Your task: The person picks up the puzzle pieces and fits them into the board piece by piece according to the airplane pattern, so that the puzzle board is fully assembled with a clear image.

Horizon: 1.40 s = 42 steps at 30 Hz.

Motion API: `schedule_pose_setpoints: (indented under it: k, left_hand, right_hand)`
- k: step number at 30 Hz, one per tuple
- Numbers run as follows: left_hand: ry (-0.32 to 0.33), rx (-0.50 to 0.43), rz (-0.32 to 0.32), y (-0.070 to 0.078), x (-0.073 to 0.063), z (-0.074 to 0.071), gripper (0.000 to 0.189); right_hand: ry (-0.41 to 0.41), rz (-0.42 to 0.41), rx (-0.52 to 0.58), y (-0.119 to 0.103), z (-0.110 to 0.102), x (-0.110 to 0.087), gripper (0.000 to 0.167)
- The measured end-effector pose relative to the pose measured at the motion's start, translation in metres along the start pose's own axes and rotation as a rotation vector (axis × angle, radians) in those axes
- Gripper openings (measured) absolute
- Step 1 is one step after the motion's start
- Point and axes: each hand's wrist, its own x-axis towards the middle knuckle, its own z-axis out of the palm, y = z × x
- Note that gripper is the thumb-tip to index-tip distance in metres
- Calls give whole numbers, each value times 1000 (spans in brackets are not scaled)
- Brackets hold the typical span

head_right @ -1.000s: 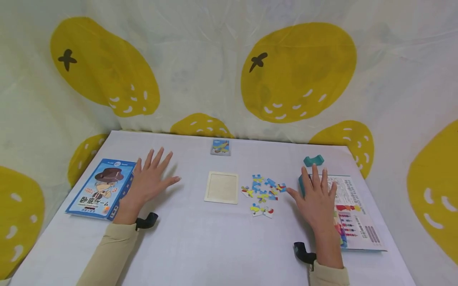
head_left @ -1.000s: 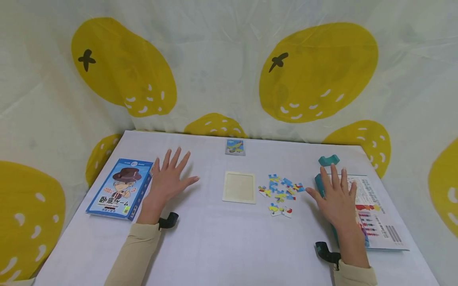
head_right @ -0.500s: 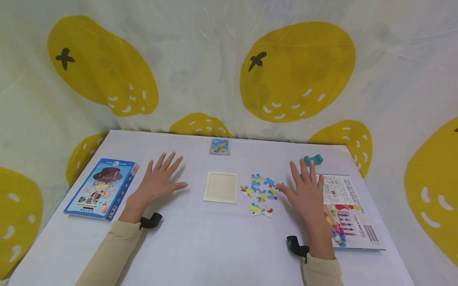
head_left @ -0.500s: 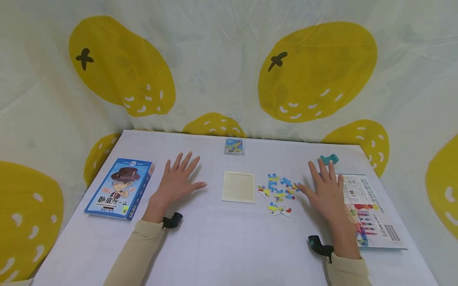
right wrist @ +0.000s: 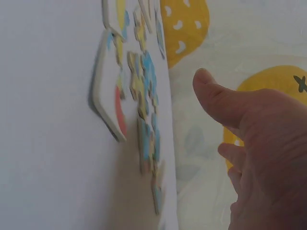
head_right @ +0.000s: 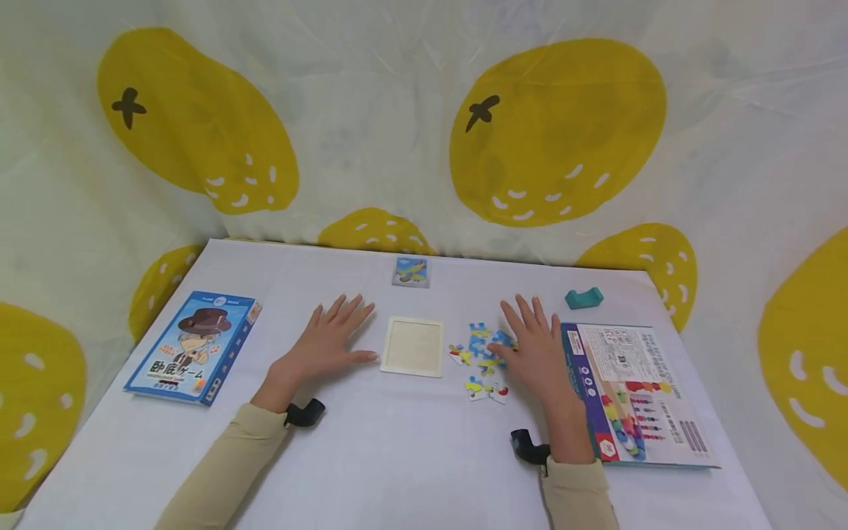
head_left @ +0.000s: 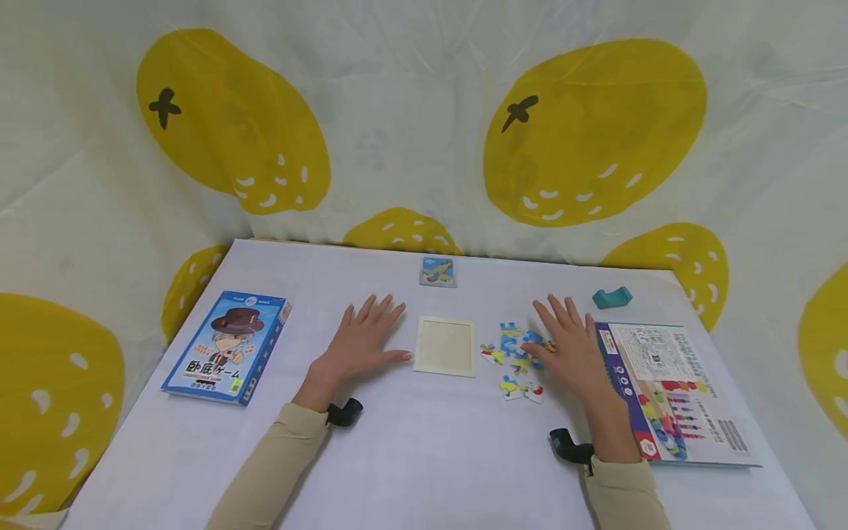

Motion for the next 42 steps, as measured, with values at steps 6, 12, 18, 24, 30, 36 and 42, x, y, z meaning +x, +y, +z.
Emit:
schedule_pose_setpoints:
  k: [6, 12, 18, 24, 30, 36, 42]
  left_hand:
    - [-62, -18, 30, 11, 1, 8, 93]
    - [-105, -7, 51, 20, 3, 12, 91]
    - [-107, -8, 72, 23, 4, 14, 85]
    - [-106, 3, 87, 25, 5, 12, 77]
    - [-102, -26, 97, 28, 3, 9, 77]
    - [-105, -43, 88, 29, 2, 10, 80]
    - [-113, -11, 69, 29, 3, 14, 80]
  right_hand:
    - [-87, -12, 29, -13, 13, 3, 69]
    - [-65, -56, 33, -21, 24, 4, 51]
    - [-71, -9, 43, -34, 27, 6, 41]
    - [-113, 69, 82, -40, 27, 9, 39]
    - [-114, 151, 145, -39, 28, 13, 39]
    - [-96, 183, 234, -39, 24, 13, 31]
    - [-51, 116, 338, -47, 21, 14, 26]
